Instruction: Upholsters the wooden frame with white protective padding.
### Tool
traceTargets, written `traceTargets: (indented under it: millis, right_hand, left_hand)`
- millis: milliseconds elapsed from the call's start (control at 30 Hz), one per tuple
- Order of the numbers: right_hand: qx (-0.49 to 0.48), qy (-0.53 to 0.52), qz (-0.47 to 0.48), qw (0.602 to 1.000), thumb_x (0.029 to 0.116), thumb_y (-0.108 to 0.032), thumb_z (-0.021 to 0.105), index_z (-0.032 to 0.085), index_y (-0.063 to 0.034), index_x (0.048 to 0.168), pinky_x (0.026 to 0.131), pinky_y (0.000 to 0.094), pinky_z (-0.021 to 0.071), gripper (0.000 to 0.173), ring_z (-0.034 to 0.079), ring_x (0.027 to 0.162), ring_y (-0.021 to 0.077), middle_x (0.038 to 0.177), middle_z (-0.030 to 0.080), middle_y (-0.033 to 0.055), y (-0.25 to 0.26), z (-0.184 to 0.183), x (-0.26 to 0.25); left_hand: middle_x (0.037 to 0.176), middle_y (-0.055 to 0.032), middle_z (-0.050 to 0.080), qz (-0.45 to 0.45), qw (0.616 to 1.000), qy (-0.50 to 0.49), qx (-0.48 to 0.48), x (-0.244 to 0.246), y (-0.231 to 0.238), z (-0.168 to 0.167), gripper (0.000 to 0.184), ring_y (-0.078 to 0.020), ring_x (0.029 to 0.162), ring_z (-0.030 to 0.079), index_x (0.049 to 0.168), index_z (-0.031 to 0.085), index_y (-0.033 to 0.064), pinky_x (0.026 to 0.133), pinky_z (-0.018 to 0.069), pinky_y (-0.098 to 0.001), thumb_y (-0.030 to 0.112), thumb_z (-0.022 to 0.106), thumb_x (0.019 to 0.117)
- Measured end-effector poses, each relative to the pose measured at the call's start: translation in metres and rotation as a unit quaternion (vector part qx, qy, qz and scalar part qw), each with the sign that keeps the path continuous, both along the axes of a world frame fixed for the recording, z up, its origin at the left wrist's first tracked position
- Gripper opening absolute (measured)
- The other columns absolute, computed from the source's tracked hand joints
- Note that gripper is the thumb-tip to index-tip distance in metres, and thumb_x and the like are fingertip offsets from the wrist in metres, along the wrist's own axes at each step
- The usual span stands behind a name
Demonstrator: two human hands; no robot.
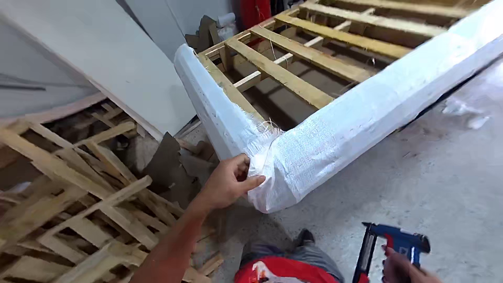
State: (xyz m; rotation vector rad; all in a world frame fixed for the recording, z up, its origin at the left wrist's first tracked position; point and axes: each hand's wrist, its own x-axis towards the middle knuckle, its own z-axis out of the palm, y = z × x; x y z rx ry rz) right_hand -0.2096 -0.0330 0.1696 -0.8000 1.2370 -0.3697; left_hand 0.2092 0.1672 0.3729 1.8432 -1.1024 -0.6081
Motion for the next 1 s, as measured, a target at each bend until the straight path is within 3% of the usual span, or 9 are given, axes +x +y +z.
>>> traceTargets:
  millis: [133,233,467,533,600,733,800,867,1000]
  right_hand:
    - [0.001,0.011,-0.061,0.998,0.1013,-0.036,0.063,0.058,-0.0085,0.114,0.053,0.0371,0.0598,0.031,0.062,0.054,0.0159,0.071,0.063,0.0012,-0.002,0.008,0.016]
    - [0.000,0.004,-0.147,0.989,0.1011,-0.036,0.064,0.062,-0.0107,0.119,0.050,0.0352,0.0579,0.031,0.061,0.053,0.0155,0.071,0.062,0.0018,0.017,0.007,0.027]
    - [-0.044,-0.013,-0.416,0.908,0.1037,-0.029,0.060,0.064,-0.0083,0.116,0.050,0.0336,0.0588,0.024,0.063,0.054,0.0153,0.072,0.064,0.0038,0.128,0.036,0.093]
    - [-0.042,0.002,-0.475,0.879,0.1037,-0.029,0.058,0.065,-0.0081,0.118,0.051,0.0339,0.0581,0.026,0.061,0.054,0.0148,0.072,0.062,0.0034,0.164,0.041,0.118]
    - [-0.039,-0.003,-0.506,0.861,0.1042,-0.030,0.057,0.064,-0.0095,0.121,0.053,0.0339,0.0587,0.027,0.061,0.056,0.0138,0.076,0.063,0.0030,0.196,0.046,0.136]
    - [-0.037,-0.044,-0.543,0.838,0.1035,-0.029,0.058,0.063,-0.0067,0.123,0.050,0.0342,0.0586,0.030,0.062,0.054,0.0159,0.074,0.063,0.0060,0.253,0.064,0.171]
    - [-0.037,-0.038,-0.567,0.822,0.1039,-0.028,0.058,0.064,-0.0044,0.125,0.048,0.0344,0.0588,0.032,0.063,0.054,0.0172,0.075,0.065,0.0081,0.277,0.070,0.182]
    - [-0.035,-0.045,-0.588,0.807,0.1038,-0.027,0.059,0.065,-0.0038,0.124,0.047,0.0344,0.0583,0.031,0.062,0.052,0.0172,0.073,0.063,0.0080,0.297,0.068,0.187]
    - [-0.036,-0.050,-0.620,0.782,0.1033,-0.025,0.061,0.065,-0.0029,0.123,0.048,0.0328,0.0584,0.030,0.063,0.053,0.0166,0.073,0.064,0.0076,0.322,0.058,0.181]
  left_hand:
    - [0.120,0.0033,0.066,-0.121,0.982,-0.128,0.067,0.044,-0.024,0.019,0.050,-0.0096,0.108,0.064,0.115,0.069,0.0148,0.092,0.0595,-0.0354,0.052,0.081,0.0840]
    - [0.124,0.0022,0.064,-0.240,0.944,-0.220,0.046,0.061,-0.043,0.025,0.030,-0.0089,0.118,0.060,0.103,0.074,0.0165,0.098,0.0572,-0.0329,0.045,0.072,0.0935]
    - [0.126,0.0007,0.071,-0.484,0.868,-0.099,-0.045,0.151,-0.065,-0.009,0.033,-0.0148,0.125,0.062,0.124,0.068,0.0161,0.118,0.0423,-0.0509,0.035,0.072,0.0969]
    - [0.101,0.0061,0.075,-0.497,0.862,-0.096,-0.005,0.155,-0.068,-0.009,0.024,-0.0054,0.101,0.070,0.110,0.072,0.0162,0.104,0.0546,-0.0428,0.037,0.065,0.1012]
    - [0.079,0.0093,0.071,-0.458,0.871,-0.157,0.083,0.146,-0.071,0.001,0.039,-0.0030,0.075,0.069,0.098,0.073,0.0192,0.069,0.0619,-0.0326,0.056,0.059,0.0994]
    - [0.074,-0.0055,0.067,-0.472,0.776,-0.355,0.221,0.116,-0.085,0.030,0.072,-0.0219,0.076,0.069,0.083,0.072,0.0095,0.072,0.0578,-0.0475,0.080,0.055,0.0873]
    - [0.068,-0.0041,0.063,-0.487,0.795,-0.286,0.220,0.102,-0.096,0.033,0.055,-0.0202,0.068,0.065,0.076,0.068,0.0098,0.066,0.0552,-0.0432,0.061,0.062,0.0951]
    - [0.081,-0.0034,0.073,-0.445,0.873,-0.059,0.192,0.088,-0.104,0.034,0.027,-0.0155,0.074,0.072,0.093,0.073,0.0113,0.070,0.0624,-0.0364,0.037,0.068,0.0990]
    - [0.089,-0.0127,0.074,-0.358,0.916,0.138,0.120,0.079,-0.098,0.021,0.019,-0.0220,0.080,0.073,0.103,0.073,0.0035,0.074,0.0628,-0.0405,0.022,0.071,0.0977]
